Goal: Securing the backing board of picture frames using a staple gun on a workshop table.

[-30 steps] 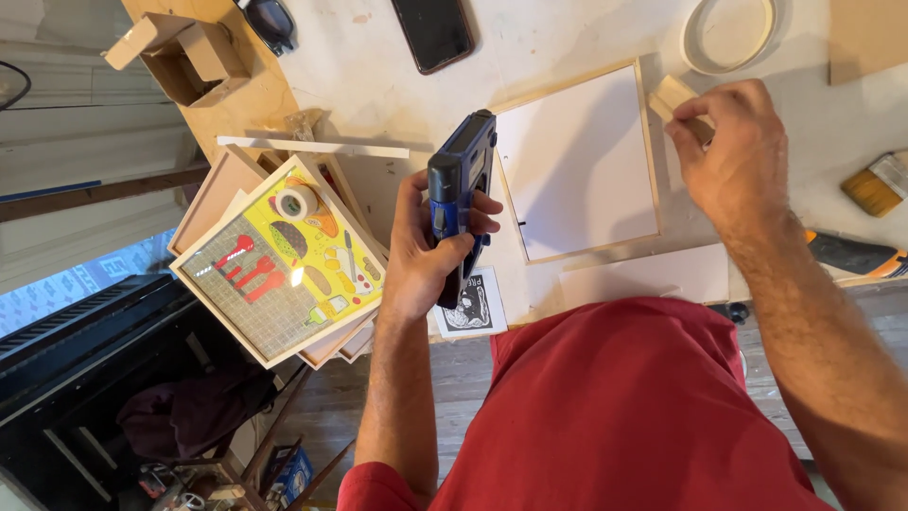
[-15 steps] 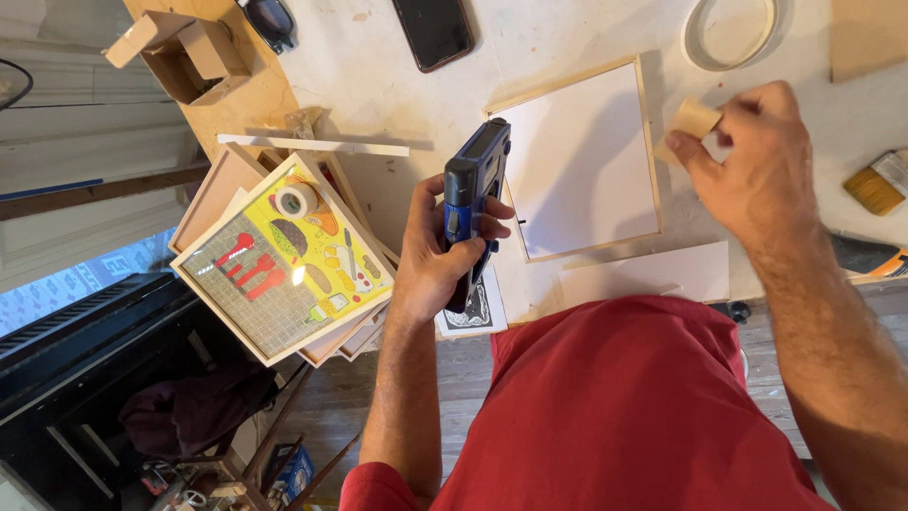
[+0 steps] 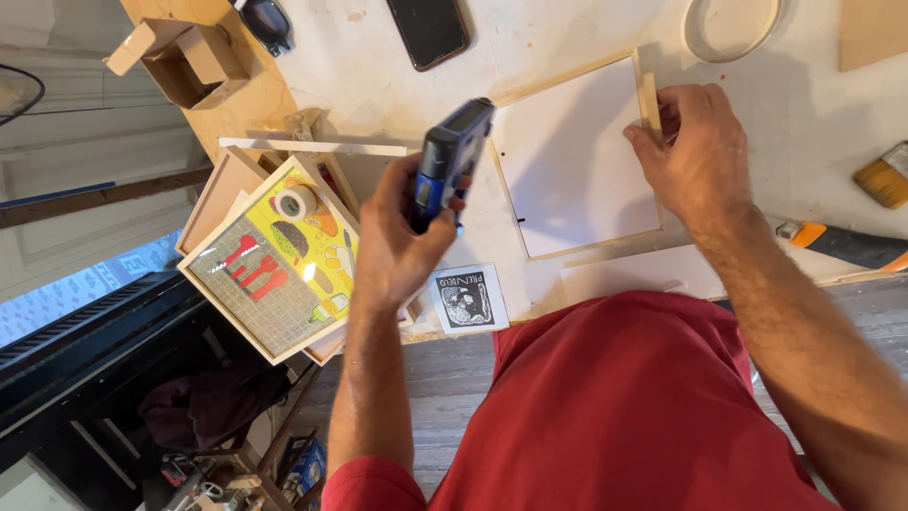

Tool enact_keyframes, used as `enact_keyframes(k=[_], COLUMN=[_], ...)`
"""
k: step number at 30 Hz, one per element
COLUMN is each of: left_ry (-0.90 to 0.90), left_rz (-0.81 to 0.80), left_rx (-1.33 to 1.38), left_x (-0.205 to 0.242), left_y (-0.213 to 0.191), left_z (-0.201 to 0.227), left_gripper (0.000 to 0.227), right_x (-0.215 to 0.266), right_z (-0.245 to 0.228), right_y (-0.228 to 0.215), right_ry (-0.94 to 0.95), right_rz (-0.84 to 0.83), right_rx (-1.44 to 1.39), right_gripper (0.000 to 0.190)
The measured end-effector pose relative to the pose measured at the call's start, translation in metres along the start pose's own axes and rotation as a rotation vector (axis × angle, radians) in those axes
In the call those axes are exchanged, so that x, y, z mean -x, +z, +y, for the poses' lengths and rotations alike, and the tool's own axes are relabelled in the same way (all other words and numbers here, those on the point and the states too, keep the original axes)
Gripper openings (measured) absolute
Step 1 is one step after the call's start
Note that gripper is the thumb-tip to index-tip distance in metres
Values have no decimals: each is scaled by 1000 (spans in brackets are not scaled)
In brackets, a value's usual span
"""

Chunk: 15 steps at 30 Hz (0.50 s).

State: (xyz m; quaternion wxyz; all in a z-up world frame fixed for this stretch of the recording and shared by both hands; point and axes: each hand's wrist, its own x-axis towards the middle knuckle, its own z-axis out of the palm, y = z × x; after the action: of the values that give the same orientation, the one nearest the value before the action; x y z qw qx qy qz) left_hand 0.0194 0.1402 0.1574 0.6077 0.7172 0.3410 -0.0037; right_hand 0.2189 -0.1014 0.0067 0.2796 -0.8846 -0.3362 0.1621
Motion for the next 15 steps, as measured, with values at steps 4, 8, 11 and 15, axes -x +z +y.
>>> enact_keyframes(k=[4,8,11,15], left_ry=[-77,-52,-48,128], left_rz=[85,-3,-204,-387], left_rx=[-241,-406,-535,-666], left_x=[-11,-26,-45,-71], left_y=[-2,10,31,64], left_z=[21,18,15,14], left_gripper=[42,51,57,54], right_x=[0,-2,-7,-6], right_z=[-4,-12,-22,-16], right_y=[1,-8,-19,-17], right_ry=[-4,39,232,186], right_rz=[65,37,-125,-118], right_rx=[-123,-136,-170,-126], right_gripper=[37,32,34,37])
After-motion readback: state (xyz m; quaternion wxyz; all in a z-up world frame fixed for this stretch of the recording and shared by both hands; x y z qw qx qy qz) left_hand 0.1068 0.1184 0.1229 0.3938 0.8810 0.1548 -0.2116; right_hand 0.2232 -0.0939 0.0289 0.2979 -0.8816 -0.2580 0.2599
